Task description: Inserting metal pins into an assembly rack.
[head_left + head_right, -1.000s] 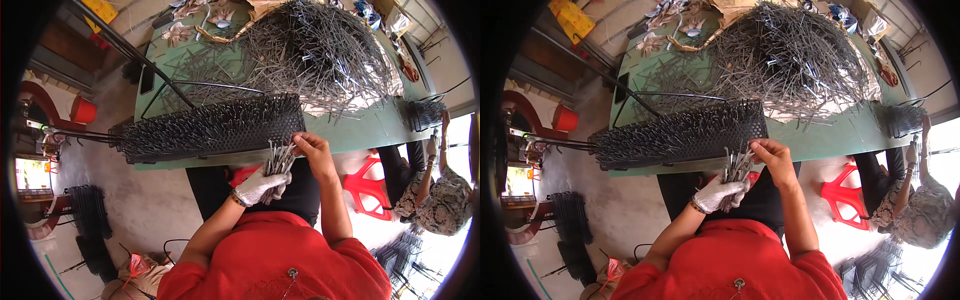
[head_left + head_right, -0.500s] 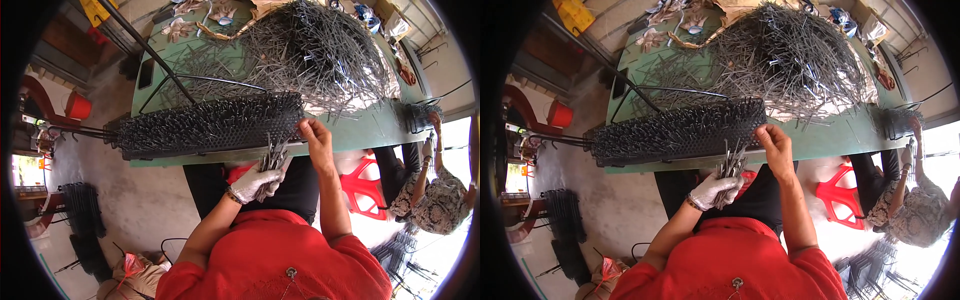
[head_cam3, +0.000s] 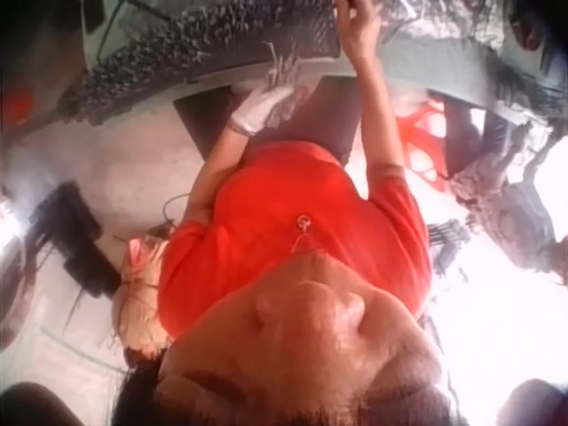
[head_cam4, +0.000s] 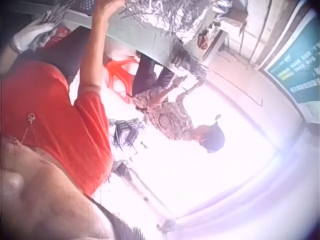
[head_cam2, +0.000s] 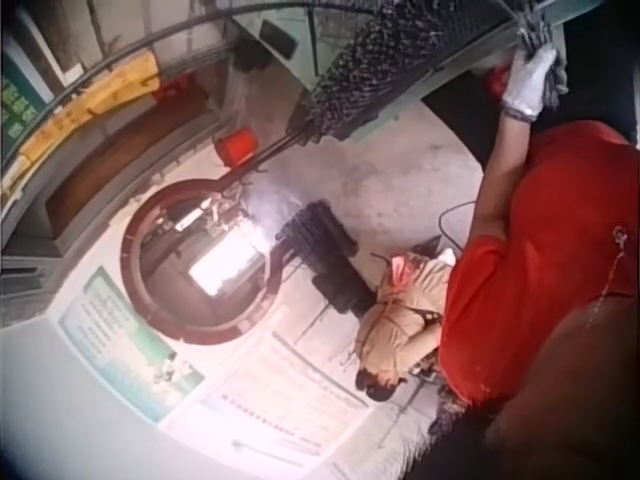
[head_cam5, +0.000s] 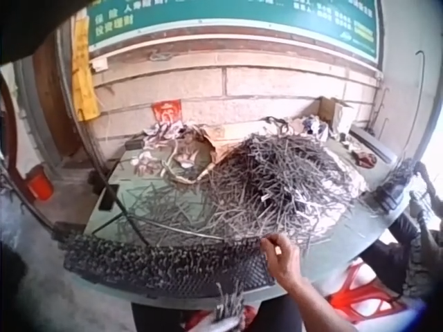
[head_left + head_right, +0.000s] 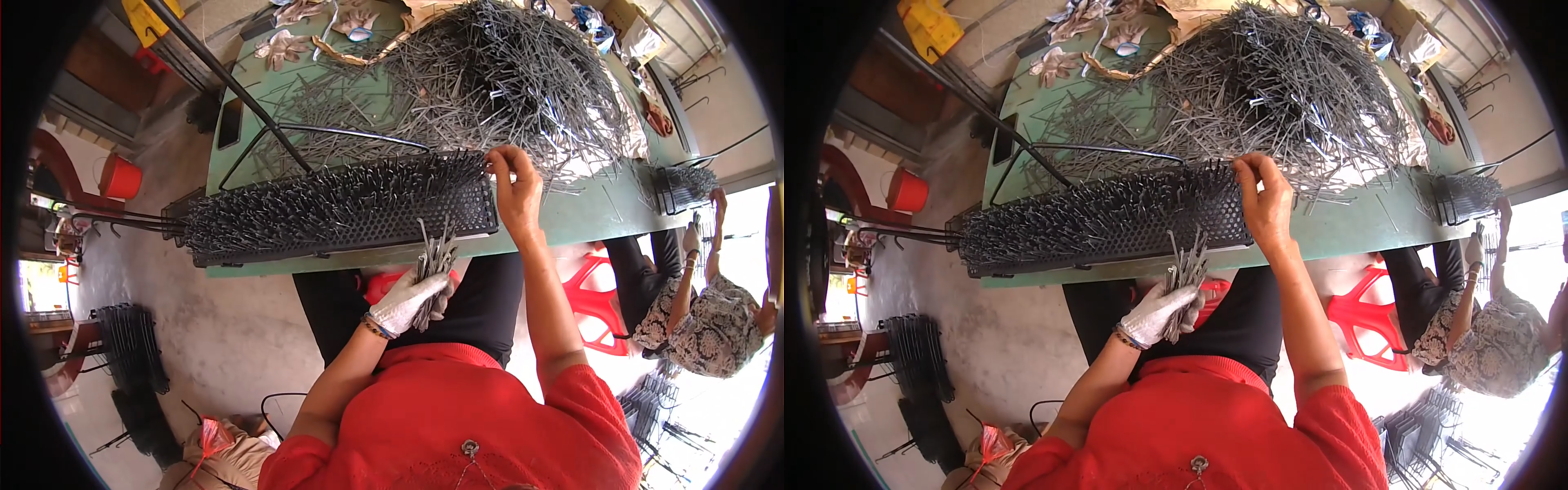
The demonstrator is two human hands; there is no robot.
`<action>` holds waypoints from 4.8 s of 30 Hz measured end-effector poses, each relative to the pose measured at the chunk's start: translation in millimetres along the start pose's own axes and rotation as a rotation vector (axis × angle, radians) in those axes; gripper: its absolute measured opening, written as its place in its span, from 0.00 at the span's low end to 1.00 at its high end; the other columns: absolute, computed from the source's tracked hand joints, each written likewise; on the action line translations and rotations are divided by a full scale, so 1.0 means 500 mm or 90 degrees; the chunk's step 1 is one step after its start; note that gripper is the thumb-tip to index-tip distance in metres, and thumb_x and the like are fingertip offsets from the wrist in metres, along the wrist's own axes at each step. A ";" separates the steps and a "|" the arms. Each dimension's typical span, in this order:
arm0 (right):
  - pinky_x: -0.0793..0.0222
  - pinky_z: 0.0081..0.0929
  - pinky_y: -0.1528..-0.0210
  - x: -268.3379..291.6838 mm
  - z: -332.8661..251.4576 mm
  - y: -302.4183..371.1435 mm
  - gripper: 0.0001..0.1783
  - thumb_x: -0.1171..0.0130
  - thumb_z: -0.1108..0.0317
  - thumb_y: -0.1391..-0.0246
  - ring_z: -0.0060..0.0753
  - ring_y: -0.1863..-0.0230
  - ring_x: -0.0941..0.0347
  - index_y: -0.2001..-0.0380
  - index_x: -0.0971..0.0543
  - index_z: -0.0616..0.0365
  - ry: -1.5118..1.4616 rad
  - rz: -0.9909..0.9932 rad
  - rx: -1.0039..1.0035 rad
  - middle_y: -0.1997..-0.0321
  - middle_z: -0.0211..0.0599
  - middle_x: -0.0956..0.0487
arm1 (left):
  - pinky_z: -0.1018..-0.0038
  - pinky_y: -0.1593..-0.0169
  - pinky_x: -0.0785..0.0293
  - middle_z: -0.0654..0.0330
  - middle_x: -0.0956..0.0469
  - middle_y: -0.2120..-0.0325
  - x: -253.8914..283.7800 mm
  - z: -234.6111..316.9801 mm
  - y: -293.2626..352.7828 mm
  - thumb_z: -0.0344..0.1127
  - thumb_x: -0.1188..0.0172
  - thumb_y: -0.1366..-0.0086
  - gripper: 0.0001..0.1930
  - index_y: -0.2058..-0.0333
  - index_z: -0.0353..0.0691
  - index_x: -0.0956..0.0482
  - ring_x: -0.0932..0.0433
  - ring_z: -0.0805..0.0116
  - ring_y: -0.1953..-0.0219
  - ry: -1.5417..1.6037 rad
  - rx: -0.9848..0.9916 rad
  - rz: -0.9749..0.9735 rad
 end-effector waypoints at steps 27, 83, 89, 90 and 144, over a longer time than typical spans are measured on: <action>0.33 0.22 0.74 -0.012 -0.082 0.084 0.13 0.32 0.66 0.48 0.20 0.76 0.30 0.63 0.17 0.62 -0.059 -0.377 -0.077 0.71 0.33 0.20 | 0.83 0.80 0.31 0.69 0.28 0.76 -0.039 0.031 0.001 0.34 0.35 0.38 0.31 0.39 0.45 0.39 0.30 0.82 0.81 -0.289 -0.049 0.070; 0.39 0.16 0.77 0.042 -0.024 0.040 0.14 0.38 0.63 0.40 0.12 0.79 0.35 0.66 0.17 0.65 -0.221 -0.183 -0.297 0.75 0.28 0.20 | 0.80 0.78 0.30 0.65 0.25 0.72 -0.038 0.029 0.005 0.34 0.41 0.34 0.15 0.51 0.44 0.31 0.28 0.80 0.80 -0.146 -0.015 -0.032; 0.37 0.17 0.76 0.053 -0.016 0.008 0.10 0.39 0.67 0.40 0.14 0.79 0.34 0.63 0.17 0.64 -0.065 0.043 -0.120 0.74 0.29 0.19 | 0.79 0.79 0.31 0.67 0.25 0.78 -0.038 0.002 -0.007 0.39 0.44 0.32 0.09 0.62 0.40 0.25 0.27 0.78 0.81 -0.020 -0.005 0.030; 0.37 0.17 0.76 0.053 -0.016 0.004 0.09 0.38 0.68 0.41 0.15 0.79 0.34 0.63 0.17 0.64 0.001 0.059 -0.055 0.74 0.29 0.19 | 0.79 0.80 0.31 0.67 0.24 0.77 -0.038 0.002 -0.006 0.39 0.44 0.31 0.09 0.61 0.40 0.24 0.26 0.78 0.81 0.001 0.015 0.037; 0.40 0.22 0.71 0.023 -0.045 0.084 0.14 0.37 0.64 0.41 0.17 0.73 0.35 0.71 0.18 0.66 -0.144 -0.430 -0.232 0.75 0.29 0.26 | 0.80 0.78 0.32 0.65 0.26 0.75 -0.057 0.032 0.023 0.34 0.40 0.36 0.10 0.57 0.41 0.27 0.30 0.79 0.81 -0.102 -0.060 -0.034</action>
Point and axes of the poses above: each hand's wrist, its own y-axis away from the middle knuckle, its own x-axis out of the back of the hand, z = x × y, the point moved 2 cm from there along -y, towards the middle knuckle
